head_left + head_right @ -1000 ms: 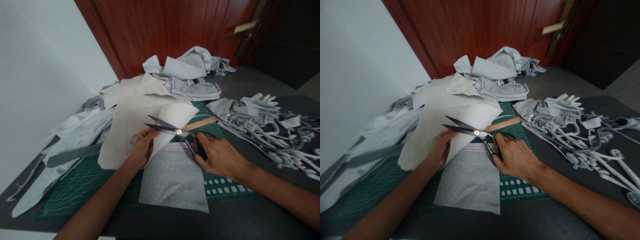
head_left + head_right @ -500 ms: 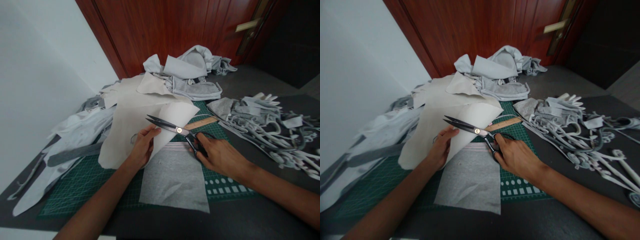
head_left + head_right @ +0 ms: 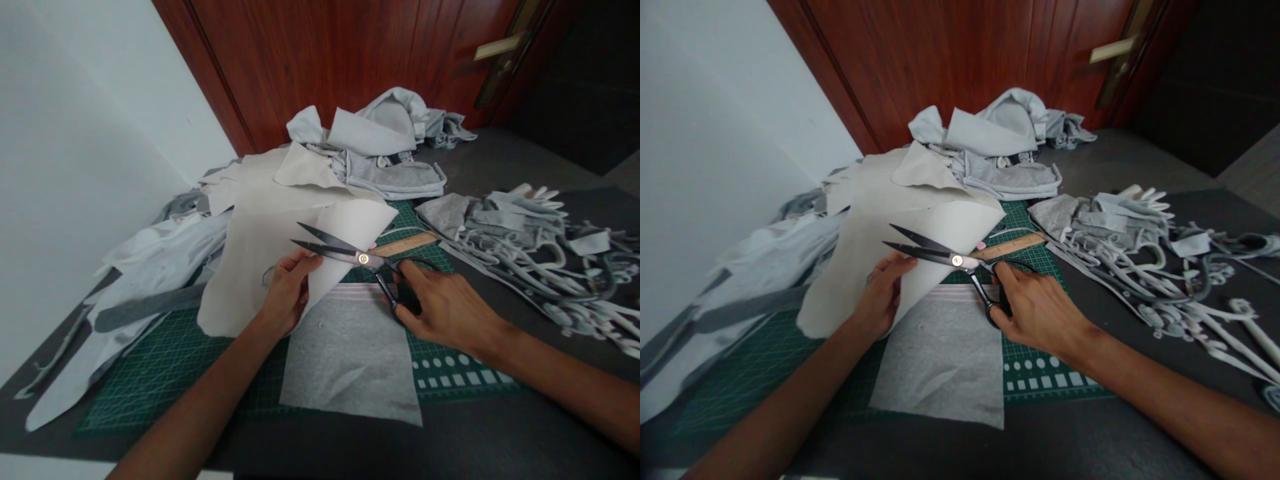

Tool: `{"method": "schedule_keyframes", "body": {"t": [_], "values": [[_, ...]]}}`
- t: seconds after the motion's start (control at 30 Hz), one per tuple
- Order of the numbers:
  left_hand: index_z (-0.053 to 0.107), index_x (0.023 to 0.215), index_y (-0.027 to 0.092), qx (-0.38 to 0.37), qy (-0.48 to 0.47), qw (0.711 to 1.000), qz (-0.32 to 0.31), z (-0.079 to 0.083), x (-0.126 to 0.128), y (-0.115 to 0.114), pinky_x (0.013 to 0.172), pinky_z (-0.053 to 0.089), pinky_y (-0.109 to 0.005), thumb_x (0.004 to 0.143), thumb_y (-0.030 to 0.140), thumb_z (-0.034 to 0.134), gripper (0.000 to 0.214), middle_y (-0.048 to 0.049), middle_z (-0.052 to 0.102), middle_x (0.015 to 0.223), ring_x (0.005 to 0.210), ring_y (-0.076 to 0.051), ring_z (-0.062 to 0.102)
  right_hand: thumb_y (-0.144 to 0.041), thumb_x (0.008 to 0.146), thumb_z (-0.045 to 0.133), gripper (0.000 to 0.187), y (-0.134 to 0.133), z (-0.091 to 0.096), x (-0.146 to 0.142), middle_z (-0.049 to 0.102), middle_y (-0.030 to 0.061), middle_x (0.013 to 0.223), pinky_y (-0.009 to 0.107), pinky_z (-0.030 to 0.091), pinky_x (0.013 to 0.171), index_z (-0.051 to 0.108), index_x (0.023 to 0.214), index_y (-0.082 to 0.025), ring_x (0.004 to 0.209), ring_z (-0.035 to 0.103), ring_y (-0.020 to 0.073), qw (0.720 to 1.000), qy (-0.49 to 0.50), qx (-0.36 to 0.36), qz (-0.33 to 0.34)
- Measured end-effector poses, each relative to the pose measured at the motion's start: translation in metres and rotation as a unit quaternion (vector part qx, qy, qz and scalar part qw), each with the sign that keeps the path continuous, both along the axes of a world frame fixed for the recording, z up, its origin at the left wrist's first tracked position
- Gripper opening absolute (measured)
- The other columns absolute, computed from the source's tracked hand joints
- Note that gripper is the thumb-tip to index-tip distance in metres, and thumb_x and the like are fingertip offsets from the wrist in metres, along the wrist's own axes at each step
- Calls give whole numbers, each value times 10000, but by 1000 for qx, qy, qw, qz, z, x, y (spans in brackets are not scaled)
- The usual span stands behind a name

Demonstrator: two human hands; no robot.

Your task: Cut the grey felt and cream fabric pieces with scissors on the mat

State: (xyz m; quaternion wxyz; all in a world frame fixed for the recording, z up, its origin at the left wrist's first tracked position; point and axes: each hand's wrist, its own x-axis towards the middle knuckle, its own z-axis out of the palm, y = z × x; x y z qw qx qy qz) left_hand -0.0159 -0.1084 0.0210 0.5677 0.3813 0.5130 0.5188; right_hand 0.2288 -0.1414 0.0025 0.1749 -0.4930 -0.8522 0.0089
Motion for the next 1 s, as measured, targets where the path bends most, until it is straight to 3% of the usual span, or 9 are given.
{"method": "schedule_keyframes", "body": {"t": [0.27,0.47,0.57,0.7,1.0], "values": [[688,691,178,1,-10,1000,-1,1,1,1,278,118,-182,579,277,805,190,95,473,450,303,-22,283,-262,831,533,145,1,-3,1,655,38,745,282,357,573,469,944,-198,630,610,197,999,-6,36,10],[718,748,192,18,-7,1000,8,0,1,1,270,147,-180,579,257,830,214,95,537,474,291,-24,302,-268,848,530,142,0,-1,2,680,57,798,284,385,591,465,954,-199,672,636,206,999,-20,25,10],[738,791,196,47,-11,999,14,-2,1,2,320,274,-170,585,244,846,238,84,588,524,348,-41,417,-261,841,540,160,0,-1,2,681,59,803,289,390,589,469,967,-195,676,642,213,1000,-18,17,11],[744,754,184,104,-17,994,16,-3,2,5,571,504,-209,566,232,875,234,36,686,652,626,-127,650,-247,837,541,167,1,-1,2,690,61,829,297,404,606,471,978,-195,693,656,222,1000,-10,-13,12],[752,729,187,111,-16,994,14,-5,1,7,652,519,-234,559,233,886,221,16,734,714,730,-167,693,-269,878,554,174,1,-4,1,677,55,786,294,373,584,452,993,-187,680,655,225,999,-39,5,25]]}}
